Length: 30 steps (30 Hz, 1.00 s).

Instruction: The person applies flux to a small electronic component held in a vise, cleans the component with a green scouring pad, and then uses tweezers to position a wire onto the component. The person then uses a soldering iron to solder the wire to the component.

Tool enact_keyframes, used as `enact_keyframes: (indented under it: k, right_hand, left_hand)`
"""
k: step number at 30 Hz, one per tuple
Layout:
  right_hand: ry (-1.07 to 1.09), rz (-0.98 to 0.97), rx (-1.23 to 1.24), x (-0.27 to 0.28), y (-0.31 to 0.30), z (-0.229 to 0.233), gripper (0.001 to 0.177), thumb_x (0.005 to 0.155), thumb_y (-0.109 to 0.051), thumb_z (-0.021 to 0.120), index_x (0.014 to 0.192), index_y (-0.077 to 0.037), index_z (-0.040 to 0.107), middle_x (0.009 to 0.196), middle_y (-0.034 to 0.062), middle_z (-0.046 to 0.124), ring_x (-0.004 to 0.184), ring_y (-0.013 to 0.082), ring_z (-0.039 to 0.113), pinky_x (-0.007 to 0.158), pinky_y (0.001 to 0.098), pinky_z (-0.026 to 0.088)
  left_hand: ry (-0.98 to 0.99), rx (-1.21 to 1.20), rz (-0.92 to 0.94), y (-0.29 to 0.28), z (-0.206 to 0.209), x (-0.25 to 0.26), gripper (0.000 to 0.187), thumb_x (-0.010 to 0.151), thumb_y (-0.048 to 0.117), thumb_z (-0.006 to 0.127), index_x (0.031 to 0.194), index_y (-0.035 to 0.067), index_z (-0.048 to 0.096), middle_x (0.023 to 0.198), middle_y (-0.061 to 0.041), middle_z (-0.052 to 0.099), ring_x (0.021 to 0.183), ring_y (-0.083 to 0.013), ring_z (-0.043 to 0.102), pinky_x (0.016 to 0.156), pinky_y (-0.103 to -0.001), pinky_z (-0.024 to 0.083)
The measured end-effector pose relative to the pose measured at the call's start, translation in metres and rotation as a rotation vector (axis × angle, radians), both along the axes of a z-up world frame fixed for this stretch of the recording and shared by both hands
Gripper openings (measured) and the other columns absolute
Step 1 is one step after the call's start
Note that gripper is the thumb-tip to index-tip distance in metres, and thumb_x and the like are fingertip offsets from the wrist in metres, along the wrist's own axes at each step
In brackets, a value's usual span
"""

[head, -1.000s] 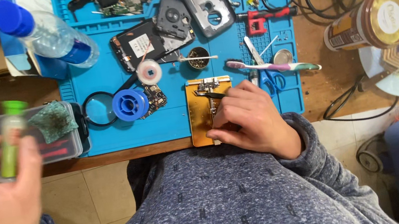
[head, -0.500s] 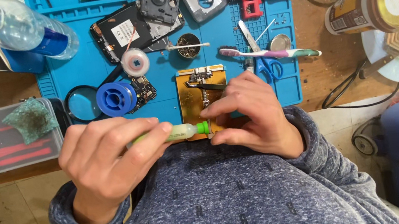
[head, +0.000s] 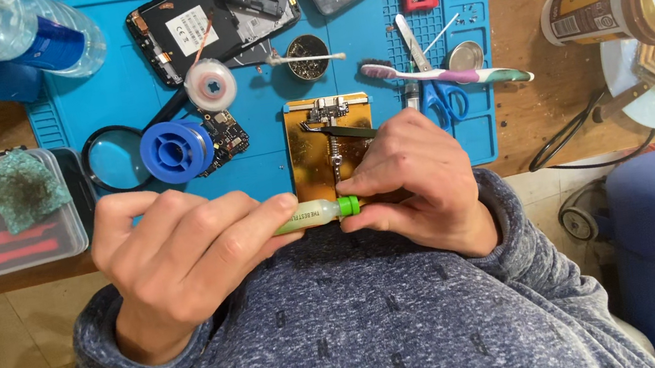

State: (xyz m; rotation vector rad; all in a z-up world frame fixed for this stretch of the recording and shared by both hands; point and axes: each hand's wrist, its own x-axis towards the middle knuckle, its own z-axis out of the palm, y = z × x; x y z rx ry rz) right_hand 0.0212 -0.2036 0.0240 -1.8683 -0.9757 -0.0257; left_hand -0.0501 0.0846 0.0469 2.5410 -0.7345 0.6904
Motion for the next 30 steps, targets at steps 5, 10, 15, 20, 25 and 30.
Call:
enact_keyframes:
  k: [5, 10, 15, 20, 25, 30]
  right_hand:
    - [0.015, 0.095, 0.038, 0.001, -0.009, -0.008, 0.028, 0.103, -0.031, 0.090, 0.118, -0.013, 0.076, 0.107, 0.0010, 0.085, 0.091, 0.0211, 0.080, 0.099, 0.0426, 0.056]
    - [-0.018, 0.079, 0.045, 0.002, -0.010, -0.008, 0.024, 0.107, -0.031, 0.085, 0.120, -0.014, 0.075, 0.108, 0.0001, 0.085, 0.090, 0.0230, 0.079, 0.095, 0.0432, 0.053]
    - [-0.122, 0.016, 0.107, 0.005, -0.023, -0.004, 0.016, 0.108, -0.021, 0.084, 0.118, -0.012, 0.074, 0.106, 0.0039, 0.086, 0.088, 0.0196, 0.079, 0.089, 0.0419, 0.055]
    - [-0.030, -0.214, 0.003, -0.002, -0.072, -0.019, 0.036, 0.107, -0.005, 0.093, 0.128, -0.014, 0.066, 0.111, 0.0088, 0.067, 0.098, 0.0264, 0.064, 0.093, 0.0418, 0.051]
    - [0.065, -0.324, -0.279, -0.001, -0.099, -0.005, 0.028, 0.110, 0.001, 0.090, 0.122, -0.003, 0.065, 0.113, 0.0174, 0.076, 0.105, 0.0356, 0.073, 0.101, 0.0482, 0.054]
    - [0.090, -0.337, -0.623, 0.004, -0.126, -0.001, 0.032, 0.110, -0.021, 0.098, 0.111, -0.009, 0.068, 0.103, 0.0064, 0.071, 0.095, 0.0311, 0.064, 0.087, 0.0455, 0.049]
  left_hand:
    - [0.055, -0.045, -0.002, -0.001, -0.004, 0.001, 0.043, 0.116, 0.060, 0.065, 0.118, 0.025, 0.090, 0.081, 0.007, 0.069, 0.065, -0.0212, 0.058, 0.079, -0.042, 0.037]
    - [0.138, -0.104, 0.018, -0.004, -0.008, 0.003, 0.051, 0.114, 0.061, 0.059, 0.103, 0.024, 0.091, 0.075, 0.007, 0.065, 0.065, -0.0222, 0.058, 0.079, -0.043, 0.036]
    - [0.244, -0.226, 0.055, -0.005, -0.008, 0.006, 0.055, 0.115, 0.055, 0.052, 0.089, 0.020, 0.084, 0.070, 0.004, 0.066, 0.065, -0.0227, 0.060, 0.080, -0.044, 0.036]
    - [0.457, -0.317, 0.042, -0.002, -0.013, 0.003, 0.039, 0.112, 0.048, 0.065, 0.116, 0.018, 0.090, 0.096, -0.002, 0.075, 0.092, -0.0276, 0.071, 0.082, -0.047, 0.039]
    - [0.533, -0.389, 0.027, -0.014, -0.015, 0.009, 0.027, 0.111, 0.032, 0.081, 0.125, 0.009, 0.084, 0.117, -0.009, 0.084, 0.105, -0.0323, 0.076, 0.089, -0.048, 0.046]
    - [0.619, -0.525, 0.004, -0.032, -0.018, 0.007, 0.016, 0.112, 0.009, 0.080, 0.127, 0.003, 0.077, 0.127, -0.017, 0.082, 0.124, -0.0366, 0.080, 0.113, -0.049, 0.056]
